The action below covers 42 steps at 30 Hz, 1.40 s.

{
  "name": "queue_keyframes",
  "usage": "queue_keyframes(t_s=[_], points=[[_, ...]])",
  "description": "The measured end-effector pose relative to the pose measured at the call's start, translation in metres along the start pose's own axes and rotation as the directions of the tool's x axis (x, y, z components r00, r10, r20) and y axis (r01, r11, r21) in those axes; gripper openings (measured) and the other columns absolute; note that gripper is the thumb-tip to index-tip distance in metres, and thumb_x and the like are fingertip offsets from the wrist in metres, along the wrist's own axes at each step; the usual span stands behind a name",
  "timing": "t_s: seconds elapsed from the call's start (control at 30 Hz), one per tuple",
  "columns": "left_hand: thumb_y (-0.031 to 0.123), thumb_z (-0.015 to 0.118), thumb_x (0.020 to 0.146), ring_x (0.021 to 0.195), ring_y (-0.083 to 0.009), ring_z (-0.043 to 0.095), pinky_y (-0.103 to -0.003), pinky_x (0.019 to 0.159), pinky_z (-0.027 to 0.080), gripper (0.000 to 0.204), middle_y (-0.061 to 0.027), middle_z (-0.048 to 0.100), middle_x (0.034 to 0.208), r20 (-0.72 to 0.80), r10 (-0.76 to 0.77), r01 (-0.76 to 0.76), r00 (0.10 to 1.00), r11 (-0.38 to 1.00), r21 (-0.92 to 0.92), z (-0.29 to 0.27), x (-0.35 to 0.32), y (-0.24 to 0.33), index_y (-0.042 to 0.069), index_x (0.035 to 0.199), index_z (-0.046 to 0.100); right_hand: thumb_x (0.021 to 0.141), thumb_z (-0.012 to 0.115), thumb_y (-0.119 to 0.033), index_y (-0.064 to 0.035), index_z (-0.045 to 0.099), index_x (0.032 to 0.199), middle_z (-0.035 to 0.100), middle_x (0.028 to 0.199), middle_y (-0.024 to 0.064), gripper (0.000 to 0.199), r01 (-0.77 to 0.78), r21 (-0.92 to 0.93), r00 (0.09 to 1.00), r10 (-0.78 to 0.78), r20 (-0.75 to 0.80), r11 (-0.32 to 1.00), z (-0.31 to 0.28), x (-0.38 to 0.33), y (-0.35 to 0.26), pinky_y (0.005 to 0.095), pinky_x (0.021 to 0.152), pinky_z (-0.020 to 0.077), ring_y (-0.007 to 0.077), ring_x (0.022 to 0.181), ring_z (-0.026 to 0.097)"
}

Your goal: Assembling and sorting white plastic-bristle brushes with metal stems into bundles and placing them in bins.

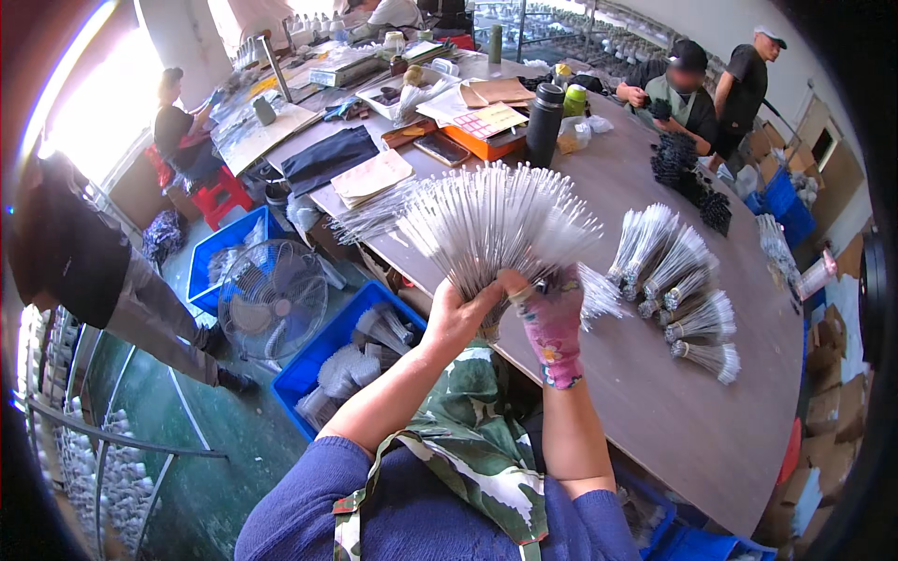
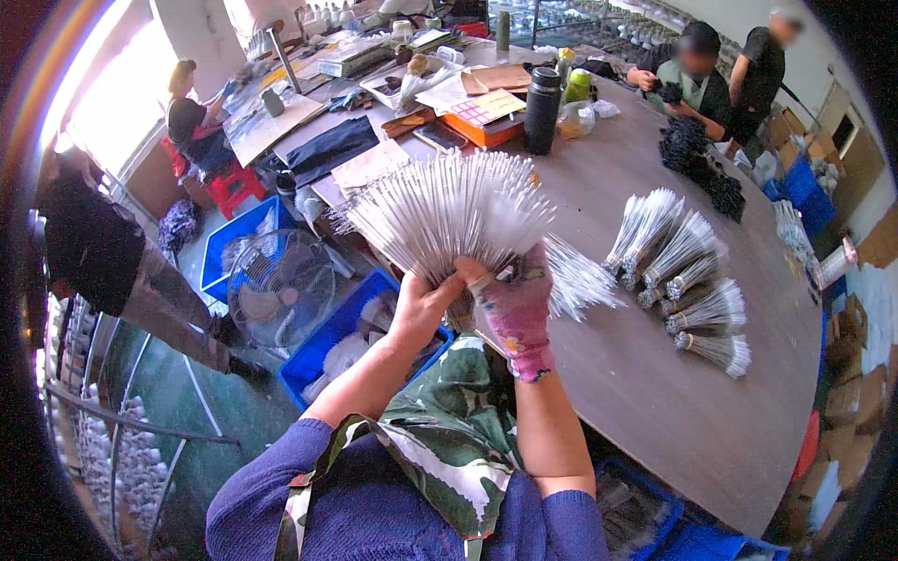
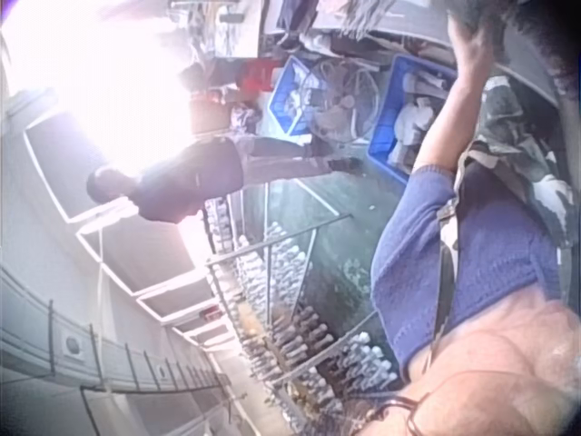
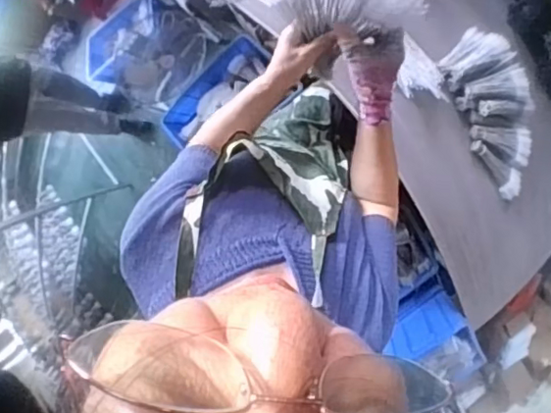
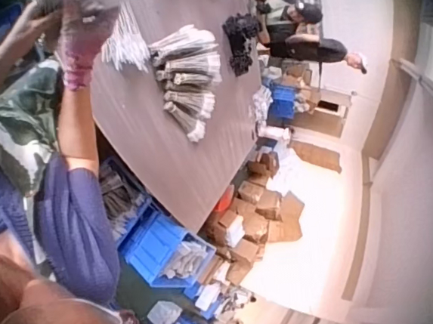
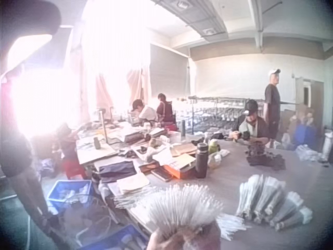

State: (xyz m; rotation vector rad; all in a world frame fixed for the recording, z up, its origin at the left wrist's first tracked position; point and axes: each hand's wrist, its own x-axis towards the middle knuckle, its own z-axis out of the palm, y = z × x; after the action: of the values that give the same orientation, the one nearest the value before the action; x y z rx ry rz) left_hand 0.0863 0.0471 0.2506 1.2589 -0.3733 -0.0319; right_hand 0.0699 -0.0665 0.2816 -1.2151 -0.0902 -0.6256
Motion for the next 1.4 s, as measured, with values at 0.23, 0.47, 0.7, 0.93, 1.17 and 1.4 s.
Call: queue_keyframes(t_s=[0.23,0.47,0.7,0.93,1.17,1.4], points=[[0.009,0.063,0.078,0.081,-0.0120,0.059,-0.029,0.073,0.049,0.035,-0.0056,0.064,0.091,0.193,-0.016,-0.093,0.981,0.835,0.543,-0.008,0.012,0.001,0.000,0.111,0.055,0.073,0.075,-0.013,0.0014,0.060,0.096,0.066,0.088,0.0059,0.031,0.117,-0.328,0.993,-0.116,0.022,0.937,-0.016,-0.001,0.006,0.0278,0.070,0.0485,0.0121,0.077,0.061],[0.003,0.058,0.083,0.092,-0.0137,0.057,-0.027,0.082,0.046,0.057,-0.0065,0.060,0.106,0.152,-0.212,0.208,0.965,0.977,0.042,0.000,0.009,0.003,0.005,0.134,0.033,0.076,0.073,-0.015,0.0033,0.059,0.100,0.065,0.091,0.0080,0.034,0.009,-0.341,0.984,-0.069,-0.165,0.940,-0.021,0.004,-0.007,0.0286,0.072,0.0477,0.0149,0.080,0.061],[-0.003,0.056,0.077,0.099,-0.0178,0.058,-0.030,0.083,0.045,0.071,-0.0095,0.058,0.111,0.182,-0.261,0.279,0.948,0.957,-0.077,0.007,0.002,0.015,0.011,0.139,0.026,0.076,0.072,-0.014,0.0037,0.058,0.100,0.065,0.089,0.0070,0.033,0.099,-0.257,0.967,-0.154,-0.204,0.961,-0.023,0.002,-0.013,0.0273,0.071,0.0474,0.0138,0.078,0.059],[-0.007,0.052,0.077,0.106,-0.0249,0.055,-0.033,0.087,0.045,0.070,-0.0167,0.053,0.120,0.263,-0.359,0.292,0.896,0.920,0.261,0.020,-0.005,0.019,0.010,0.139,0.024,0.077,0.064,-0.027,-0.0009,0.060,0.090,0.064,0.085,0.0126,0.029,-0.112,-0.852,0.972,0.237,0.014,0.511,-0.062,-0.011,0.007,0.0342,0.071,0.0490,0.0197,0.077,0.061],[0.007,0.057,0.082,0.096,-0.0147,0.050,-0.029,0.086,0.039,0.040,-0.0075,0.053,0.113,0.322,-0.334,0.131,0.886,0.845,0.518,0.002,-0.016,-0.033,0.001,0.121,0.048,0.063,0.079,-0.042,0.0027,0.048,0.118,0.059,0.110,0.0141,0.077,-0.262,0.093,0.964,0.257,0.060,0.961,-0.086,-0.064,0.005,0.0329,0.091,0.0423,0.0199,0.103,0.055],[-0.001,0.061,0.079,0.114,-0.0223,0.043,-0.034,0.098,0.034,0.057,-0.0162,0.042,0.128,0.695,-0.359,-0.284,0.623,0.724,0.628,0.061,-0.087,-0.075,-0.004,0.128,0.032,0.054,0.081,-0.027,0.0031,0.048,0.118,0.057,0.113,0.0209,0.077,-0.171,-0.281,0.973,0.117,-0.198,0.944,-0.144,-0.122,-0.018,0.0364,0.096,0.0399,0.0313,0.108,0.053]])
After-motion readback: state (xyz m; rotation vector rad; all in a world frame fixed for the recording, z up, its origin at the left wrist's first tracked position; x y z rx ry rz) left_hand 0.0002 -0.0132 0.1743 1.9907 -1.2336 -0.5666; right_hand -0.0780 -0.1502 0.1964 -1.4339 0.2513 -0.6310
